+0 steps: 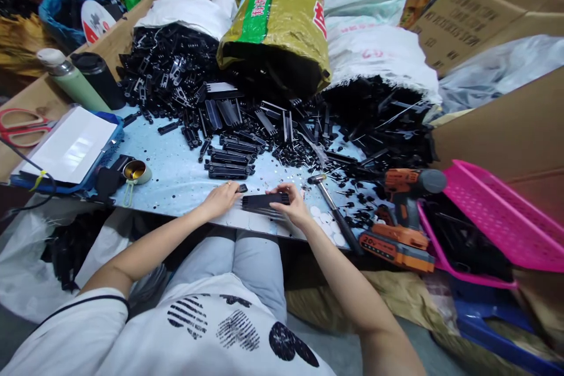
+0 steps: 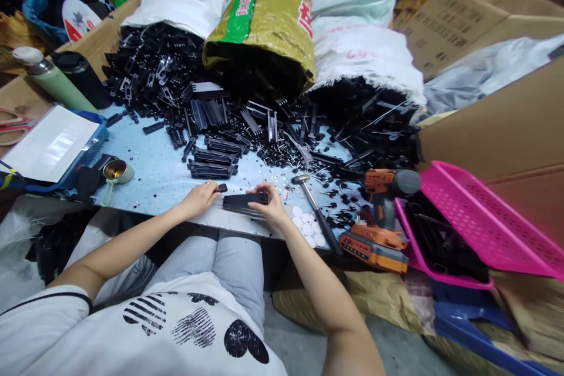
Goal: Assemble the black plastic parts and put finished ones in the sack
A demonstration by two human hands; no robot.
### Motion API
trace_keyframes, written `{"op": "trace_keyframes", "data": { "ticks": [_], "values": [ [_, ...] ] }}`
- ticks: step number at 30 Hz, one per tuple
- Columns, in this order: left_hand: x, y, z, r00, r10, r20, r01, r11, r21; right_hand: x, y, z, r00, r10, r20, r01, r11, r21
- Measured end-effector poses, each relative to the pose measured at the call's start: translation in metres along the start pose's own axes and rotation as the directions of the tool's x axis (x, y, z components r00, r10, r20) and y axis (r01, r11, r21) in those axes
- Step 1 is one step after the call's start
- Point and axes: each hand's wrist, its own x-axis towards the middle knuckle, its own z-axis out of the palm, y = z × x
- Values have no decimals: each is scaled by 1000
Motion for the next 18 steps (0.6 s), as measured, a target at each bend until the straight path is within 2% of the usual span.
{"op": "trace_keyframes", "data": {
  "ticks": [1,3,5,6,7,9,11,12,13,15,18],
  "values": [
    [3,-4,3,1000,-17,6,16,999,33,-8,1,-7,999,-36,39,41,988,-147],
    [10,-11,3,998,-52,-27,53,997,56,-17,-2,-14,984,-87,159,150,882,-448],
    [12,-13,2,994,-72,-80,71,997,-13,-15,-8,-6,963,-100,252,242,731,-637],
    [10,-11,2,990,-81,-111,72,994,-82,-11,-11,3,961,-100,259,254,693,-675],
    [7,-7,2,986,-94,-138,70,984,-167,-6,-14,15,967,-98,235,235,702,-673],
    [-2,6,4,979,-123,-160,63,939,-338,5,-20,40,991,-64,120,119,836,-535],
    [-10,21,7,975,-149,-164,62,894,-443,14,-25,61,999,36,41,-25,970,-242],
    [-13,27,7,972,-150,-178,53,887,-459,16,-28,67,996,84,42,-79,992,-94],
    [-16,32,6,968,-141,-205,34,891,-452,17,-30,71,992,110,61,-111,994,16],
    [-19,38,2,959,-89,-268,-22,923,-385,17,-34,70,991,91,101,-101,990,100],
    [-22,42,-6,958,-2,-288,-69,969,-239,14,-36,59,991,-12,130,12,1000,4]
  ]
}}
